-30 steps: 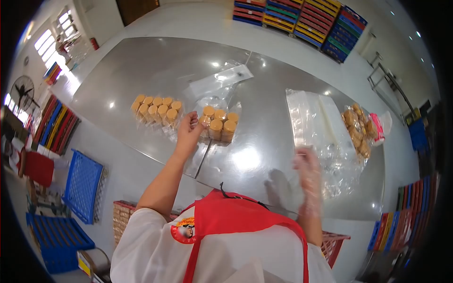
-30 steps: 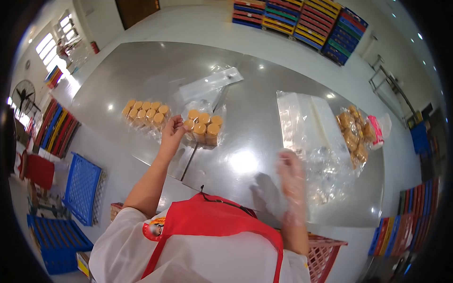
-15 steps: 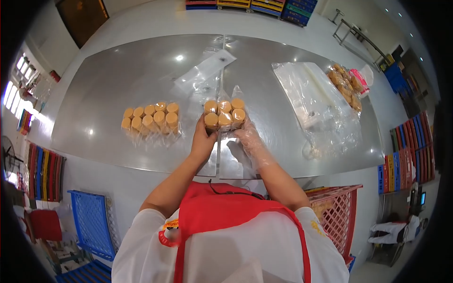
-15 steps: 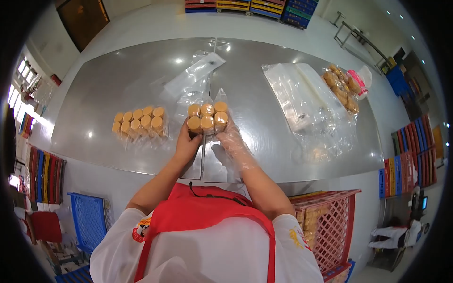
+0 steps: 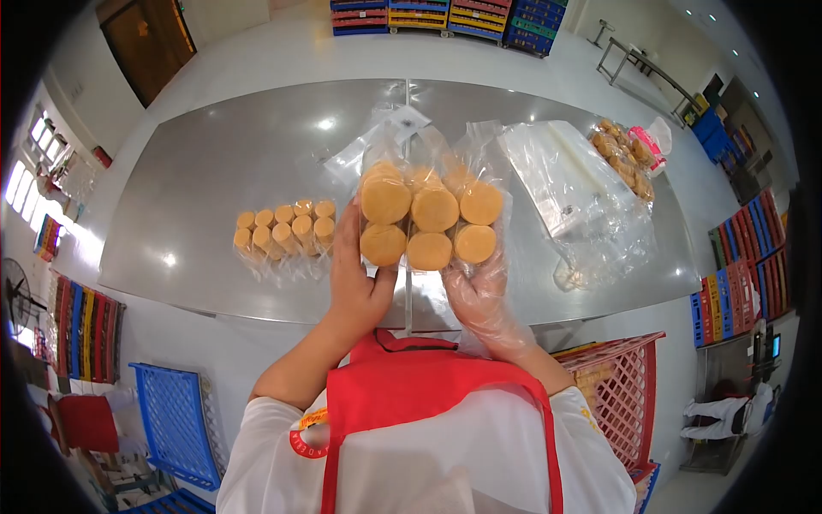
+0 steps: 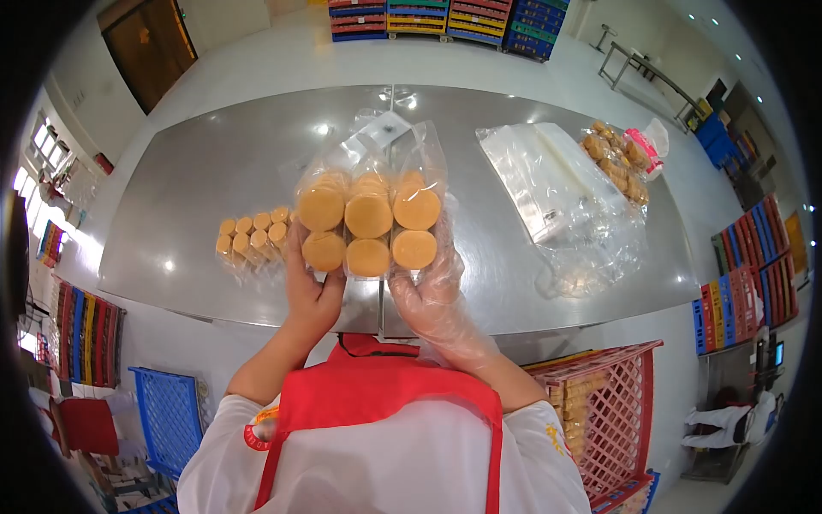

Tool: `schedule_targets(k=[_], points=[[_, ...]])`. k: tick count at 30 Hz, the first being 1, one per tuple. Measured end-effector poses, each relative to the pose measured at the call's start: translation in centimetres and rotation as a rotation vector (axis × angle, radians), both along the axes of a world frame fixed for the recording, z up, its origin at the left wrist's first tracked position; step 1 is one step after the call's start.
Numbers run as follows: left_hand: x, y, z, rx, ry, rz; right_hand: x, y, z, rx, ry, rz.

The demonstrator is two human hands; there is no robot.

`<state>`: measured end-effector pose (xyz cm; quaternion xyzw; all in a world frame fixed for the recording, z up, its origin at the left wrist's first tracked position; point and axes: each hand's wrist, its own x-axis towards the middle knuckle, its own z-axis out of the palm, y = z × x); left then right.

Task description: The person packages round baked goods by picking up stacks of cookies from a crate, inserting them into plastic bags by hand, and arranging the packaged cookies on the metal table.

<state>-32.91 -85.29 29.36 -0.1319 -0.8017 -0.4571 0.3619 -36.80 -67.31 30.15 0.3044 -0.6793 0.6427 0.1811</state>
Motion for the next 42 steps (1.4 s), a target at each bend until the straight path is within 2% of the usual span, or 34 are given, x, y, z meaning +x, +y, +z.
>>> schedule_targets(k=[8, 11, 14, 17, 18, 20, 23, 24, 27, 32, 33, 39, 42], points=[[1.2, -0.5, 2.2, -0.086, 0.061, 0.005, 1.0, -0.1, 1.6, -0.012, 0.066, 0.007], [1.5, 0.1, 2.2, 0.125, -0.014, -0.098, 1.6, 0.0, 2.8, 0.03, 0.079, 0.0], [1.6, 0.3, 1.3, 0.22, -0.045, -0.134, 2.1, 0.4, 3.6, 0.084, 0.102, -0.02], [1.7, 0.2, 1.4, 0.187, -0.046, -0.12, 2.2, 0.1, 2.9, -0.008, 0.046, 0.029], [1.8, 0.1, 1.6, 0.091, -0.026, -0.054, 2.1, 0.0, 2.6, -0.063, 0.014, 0.057], [2.0, 0.0, 2.2, -0.1, 0.017, 0.079, 1.9, 0.3, 2.2, -0.036, 0.032, 0.071], [2.1, 0.0, 2.5, -0.107, -0.009, 0.031, 1.9, 0.5, 2.6, 0.008, 0.13, 0.028], [2.1, 0.4, 2.8, 0.032, -0.015, -0.063, 1.9, 0.6, 3.1, 0.023, 0.174, 0.004], [2.1, 1.5, 3.9, 0.412, -0.096, -0.327, 1.3, 1.4, 4.8, 0.323, 0.447, -0.24], [1.3, 0.7, 2.6, 0.948, -0.393, -0.702, 2.0, 1.2, 7.9, 0.683, 0.617, -0.142], [1.2, 0.7, 2.2, 0.962, -0.425, -0.692, 2.1, 1.1, 8.4, 0.761, 0.659, -0.118], [0.9, 0.3, 1.5, 1.027, -0.658, -0.753, 2.6, 0.3, 7.4, 0.825, 0.669, -0.034], [-0.1, -0.7, -0.6, 1.135, -0.672, -0.93, 2.5, 0.4, 7.5, 0.751, 0.644, 0.02]])
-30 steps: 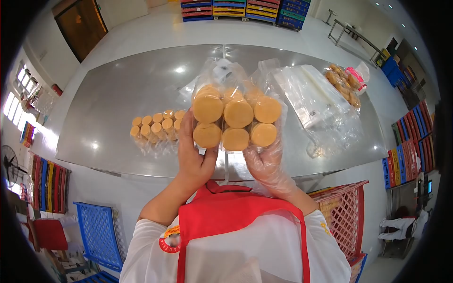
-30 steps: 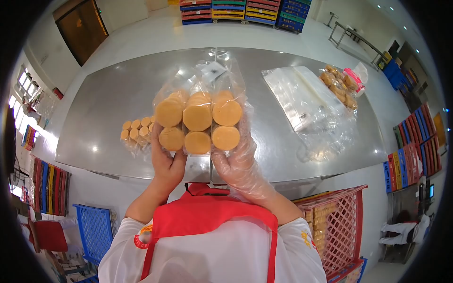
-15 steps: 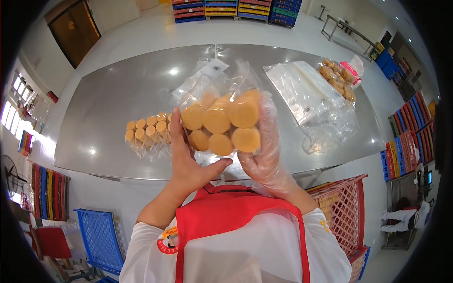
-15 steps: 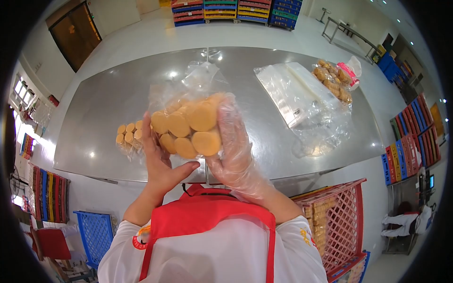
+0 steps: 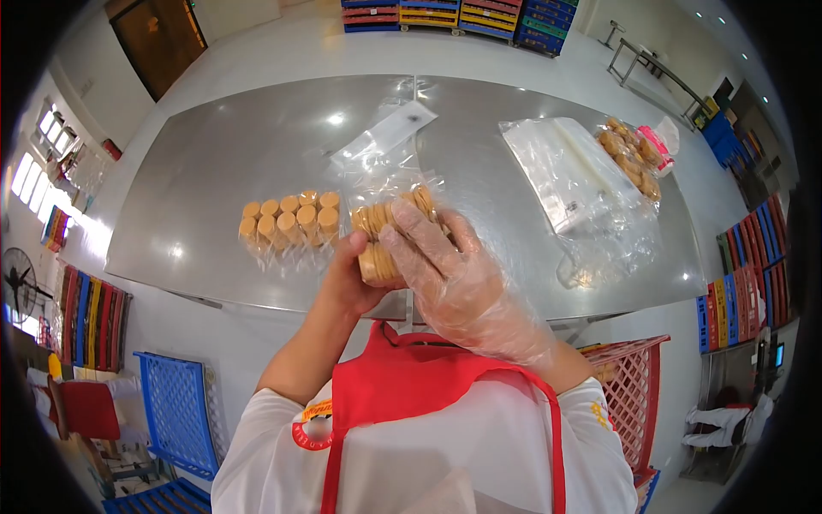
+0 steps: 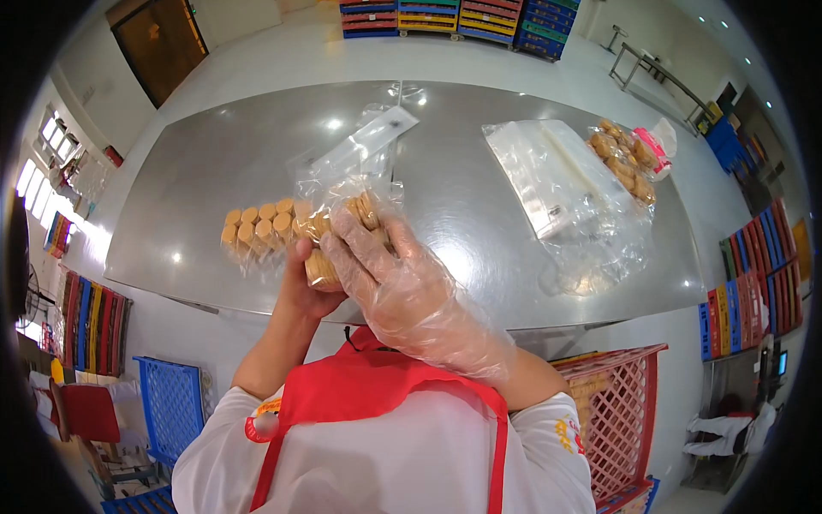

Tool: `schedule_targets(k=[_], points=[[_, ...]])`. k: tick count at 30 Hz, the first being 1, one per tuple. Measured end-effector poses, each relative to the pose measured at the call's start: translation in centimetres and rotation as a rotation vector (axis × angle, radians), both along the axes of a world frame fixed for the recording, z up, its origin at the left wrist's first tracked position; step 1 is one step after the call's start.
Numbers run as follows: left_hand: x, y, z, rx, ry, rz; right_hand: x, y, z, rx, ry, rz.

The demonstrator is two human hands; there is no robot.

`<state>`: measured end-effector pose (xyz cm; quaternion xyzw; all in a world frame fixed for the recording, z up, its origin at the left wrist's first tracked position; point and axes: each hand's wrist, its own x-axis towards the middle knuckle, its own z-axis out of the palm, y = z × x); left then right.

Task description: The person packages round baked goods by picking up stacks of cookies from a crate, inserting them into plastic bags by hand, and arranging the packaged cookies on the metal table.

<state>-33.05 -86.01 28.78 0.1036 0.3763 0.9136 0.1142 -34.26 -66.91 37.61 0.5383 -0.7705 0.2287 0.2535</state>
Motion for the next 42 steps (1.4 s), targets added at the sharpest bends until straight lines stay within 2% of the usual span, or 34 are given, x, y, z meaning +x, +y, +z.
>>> schedule_targets(k=[4, 7, 10, 12, 14, 17, 21, 22, 25, 29, 32, 35, 42], points=[[-0.5, 0.1, -1.1, 0.369, -0.033, -0.066, 0.3, 0.7, 0.5, -0.279, -0.18, 0.23], [-0.9, 1.2, -1.3, 0.595, -0.006, -0.144, -0.6, 3.2, -1.7, -0.464, -0.14, -0.036], [-1.7, 1.0, -3.2, 0.762, -0.003, -0.153, -5.6, 4.5, -8.5, -0.789, -0.504, -0.211], [-1.5, 0.7, -3.5, 0.798, 0.006, -0.156, -8.8, 7.0, -16.0, -0.912, -0.919, -0.312], [-1.3, 0.6, -3.2, 0.801, 0.023, -0.174, -10.3, 9.0, -21.6, -0.874, -0.933, -0.452], [-0.9, 0.6, -3.1, 0.797, 0.037, -0.175, -11.2, 10.9, -24.7, -0.753, -0.862, -0.613], [-0.2, 0.6, -2.5, 0.76, 0.042, -0.173, -10.5, 10.6, -23.9, -0.501, -0.61, -0.774], [0.0, 0.5, -2.3, 0.749, 0.043, -0.173, -9.8, 10.0, -22.6, -0.503, -0.658, -0.77], [0.5, 0.2, -2.1, 0.735, 0.042, -0.17, -9.8, 10.1, -22.8, -0.464, -0.517, -0.715], [0.7, 0.4, -2.0, 0.724, 0.035, -0.175, -9.3, 10.0, -21.5, -0.441, -0.655, -0.722], [0.5, 0.7, -2.2, 0.73, 0.028, -0.184, -9.2, 10.0, -21.3, -0.425, -0.588, -0.705], [-0.1, 1.4, -2.6, 0.742, 0.019, -0.191, -8.9, 9.7, -20.5, -0.455, -0.706, -0.722], [-2.4, 3.3, -3.8, 0.768, 0.023, -0.241, -9.4, 10.0, -20.0, -0.397, -0.601, -0.7]])
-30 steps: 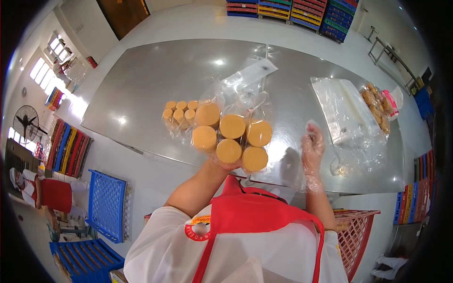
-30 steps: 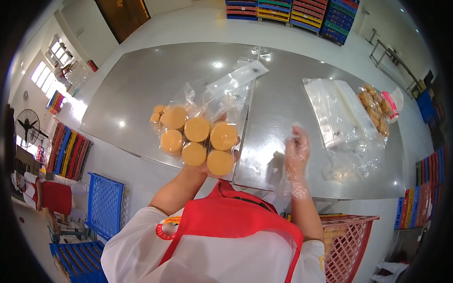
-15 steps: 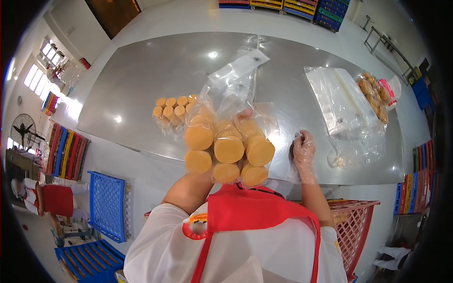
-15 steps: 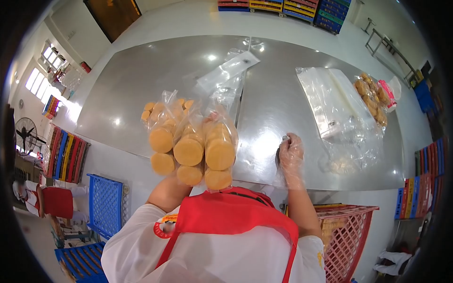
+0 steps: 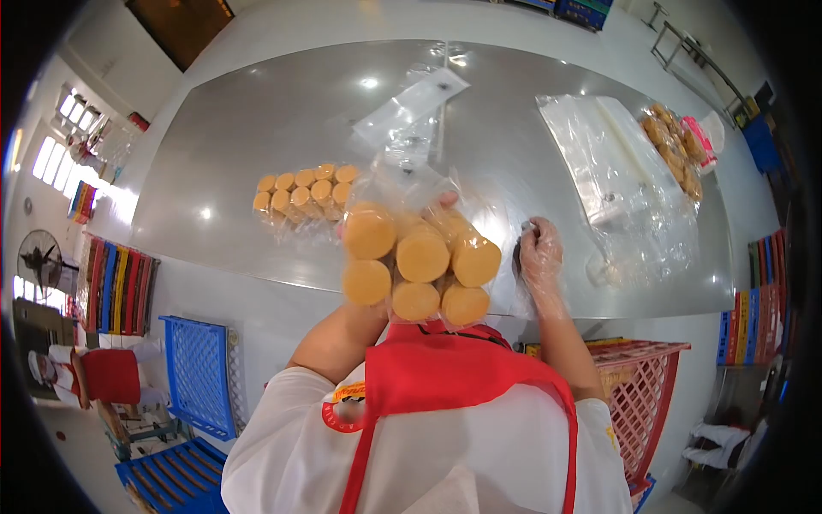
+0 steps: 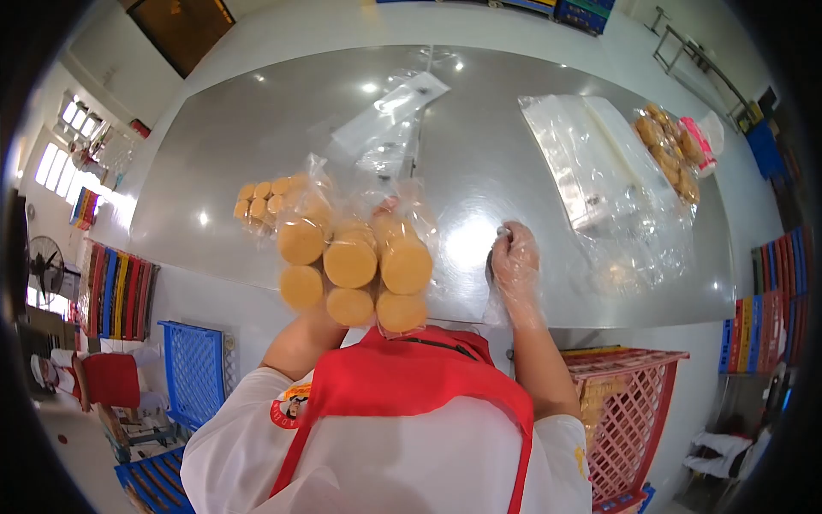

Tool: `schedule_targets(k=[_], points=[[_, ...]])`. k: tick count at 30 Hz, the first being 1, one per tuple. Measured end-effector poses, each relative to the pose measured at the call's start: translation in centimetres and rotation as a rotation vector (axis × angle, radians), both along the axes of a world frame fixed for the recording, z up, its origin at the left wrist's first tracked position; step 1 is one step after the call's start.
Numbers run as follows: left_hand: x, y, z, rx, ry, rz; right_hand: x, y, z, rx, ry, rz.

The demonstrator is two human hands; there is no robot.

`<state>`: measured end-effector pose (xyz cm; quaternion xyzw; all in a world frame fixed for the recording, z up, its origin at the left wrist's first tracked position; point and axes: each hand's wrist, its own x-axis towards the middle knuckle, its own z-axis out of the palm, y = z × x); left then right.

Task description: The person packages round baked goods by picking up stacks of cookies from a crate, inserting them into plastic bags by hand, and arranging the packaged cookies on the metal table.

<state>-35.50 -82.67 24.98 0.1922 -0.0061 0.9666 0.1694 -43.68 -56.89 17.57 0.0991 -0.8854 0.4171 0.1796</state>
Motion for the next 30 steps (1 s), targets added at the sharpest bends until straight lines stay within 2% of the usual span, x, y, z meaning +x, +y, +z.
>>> schedule_targets(k=[10, 13, 14, 17, 18, 20, 21, 22, 24, 25, 28, 30], points=[[-3.6, 2.6, -1.0, -0.038, 0.002, -0.045, -3.0, 0.7, -1.2, -0.169, -0.085, -0.054], [-5.6, 2.7, -1.3, -0.126, 0.027, -0.015, -3.4, 1.0, 0.4, -0.353, -0.217, 0.023], [-6.6, 2.7, -1.7, -0.18, 0.03, 0.006, -4.8, 1.8, -3.0, -0.418, -0.111, 0.061], [-10.8, 2.9, -4.2, -0.499, -0.003, 0.061, -5.8, 1.7, 1.0, -1.109, -0.679, 0.044], [-12.4, 3.2, -5.1, -0.692, -0.125, 0.041, -8.1, 2.0, -0.5, -1.179, -0.765, 0.09], [-15.4, 4.5, -5.1, -1.003, -0.266, -0.038, -8.9, 2.2, 0.8, -1.29, -0.704, 0.32], [-16.6, 5.1, -4.1, -1.07, -0.263, -0.065, -8.6, 1.9, 1.7, -1.351, -0.676, 0.424], [-17.3, 5.8, -2.0, -1.16, -0.271, -0.075, -8.6, 1.1, 2.6, -1.226, -0.61, 0.441], [-18.5, 7.1, -1.1, -1.355, -0.224, 0.046, -8.7, 0.1, 4.4, -0.989, -0.453, 0.447], [-19.1, 7.4, -1.0, -1.456, -0.196, 0.096, -9.0, -0.3, 5.1, -0.918, -0.492, 0.412], [-20.8, 6.9, -1.3, -2.1, -0.085, 0.279, -9.6, -1.2, 5.7, -0.777, -0.538, 0.351], [-20.1, 5.9, -2.1, -2.128, -0.014, 0.419, -9.5, -2.3, 4.9, -0.794, -0.479, 0.395]])
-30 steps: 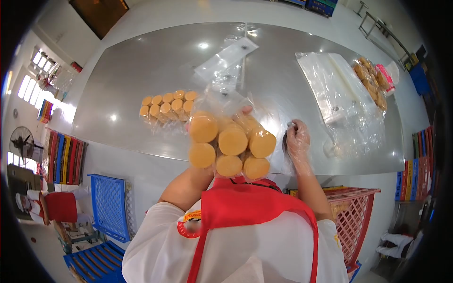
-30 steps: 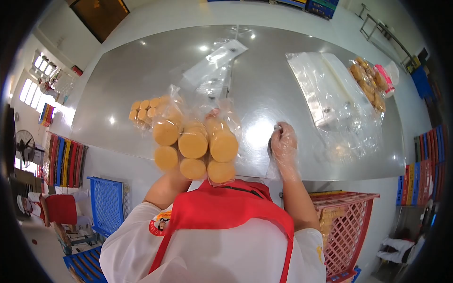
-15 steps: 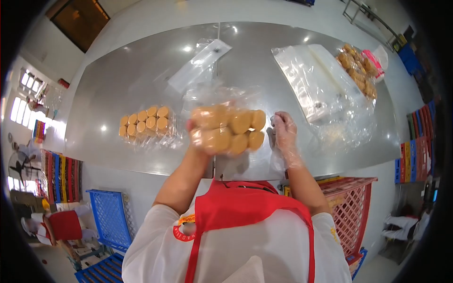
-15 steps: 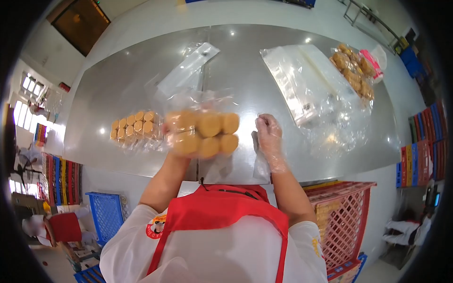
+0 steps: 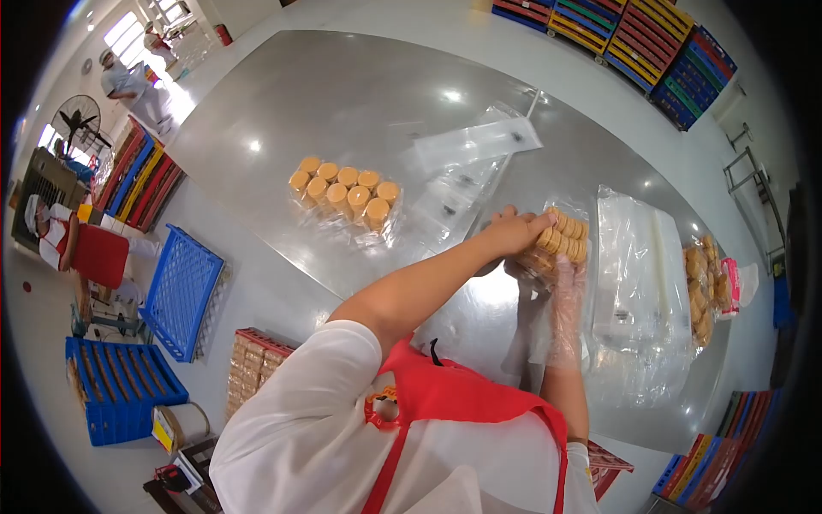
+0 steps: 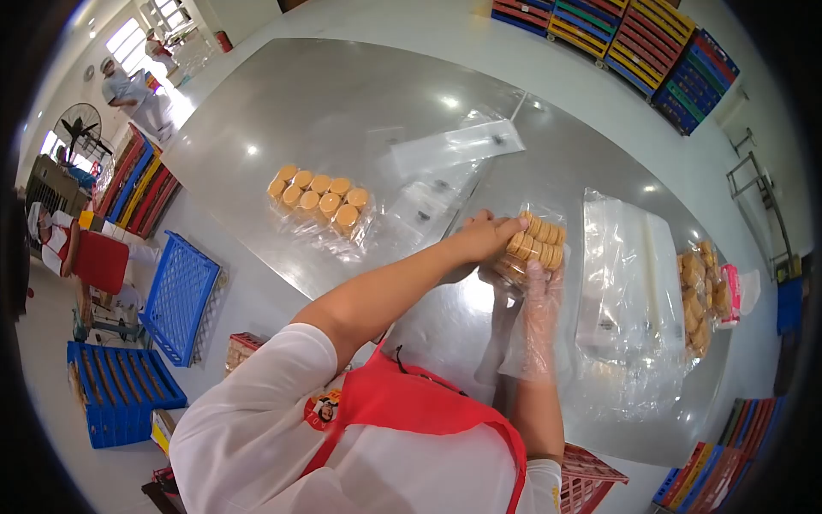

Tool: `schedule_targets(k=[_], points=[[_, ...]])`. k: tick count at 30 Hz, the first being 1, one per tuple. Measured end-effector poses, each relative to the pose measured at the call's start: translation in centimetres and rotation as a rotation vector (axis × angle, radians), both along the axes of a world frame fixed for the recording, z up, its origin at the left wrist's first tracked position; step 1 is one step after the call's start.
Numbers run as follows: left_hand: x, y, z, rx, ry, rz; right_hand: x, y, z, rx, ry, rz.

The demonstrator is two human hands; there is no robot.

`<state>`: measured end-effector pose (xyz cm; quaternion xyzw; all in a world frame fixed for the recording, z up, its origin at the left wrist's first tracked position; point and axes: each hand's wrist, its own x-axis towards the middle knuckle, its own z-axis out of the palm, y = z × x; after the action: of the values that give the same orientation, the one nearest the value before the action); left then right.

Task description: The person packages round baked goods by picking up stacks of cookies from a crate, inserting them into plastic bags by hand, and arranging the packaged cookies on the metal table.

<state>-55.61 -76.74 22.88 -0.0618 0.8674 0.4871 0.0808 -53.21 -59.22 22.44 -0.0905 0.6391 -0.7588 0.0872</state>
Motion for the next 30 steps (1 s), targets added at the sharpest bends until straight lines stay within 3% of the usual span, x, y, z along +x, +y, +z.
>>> schedule_targets(k=[4, 6, 8, 10, 13, 15, 22, 25, 28, 30], points=[[4.0, -1.6, -0.6, -0.06, 0.189, 0.261, 0.4, -0.7, 0.8, 0.095, -0.082, -0.082], [8.3, -3.7, 1.4, -0.278, 0.447, 0.358, 0.0, 0.8, 0.3, 0.161, -0.19, -0.21], [12.5, -7.0, 3.2, -0.528, 0.588, 0.552, 0.7, 2.8, -1.3, 0.056, -0.305, -0.215], [16.1, -10.2, 2.1, -0.695, 0.525, 0.723, 1.9, 3.8, -3.0, 0.027, -0.352, -0.256], [20.1, -12.1, 1.3, -0.909, 0.344, 0.692, 3.3, 5.8, -6.8, 0.134, -0.11, -0.208], [20.7, -13.0, -0.3, -0.914, 0.352, 0.68, 3.2, 6.5, -7.6, 0.268, 0.051, -0.176], [20.6, -12.2, -1.1, -0.979, 0.395, 0.566, 3.7, 5.8, -6.2, 0.336, 0.083, -0.185], [22.0, -11.0, -0.9, -0.923, 0.571, 0.494, 2.8, 6.8, -9.0, 0.314, 0.181, -0.192], [23.8, -9.9, 0.3, -0.458, 0.548, 0.478, 3.9, 7.3, -9.3, 0.437, 0.317, -0.246], [25.7, -9.9, 3.1, -0.357, 0.442, 0.356, 6.6, 5.8, -8.3, 0.518, 0.463, -0.256]])
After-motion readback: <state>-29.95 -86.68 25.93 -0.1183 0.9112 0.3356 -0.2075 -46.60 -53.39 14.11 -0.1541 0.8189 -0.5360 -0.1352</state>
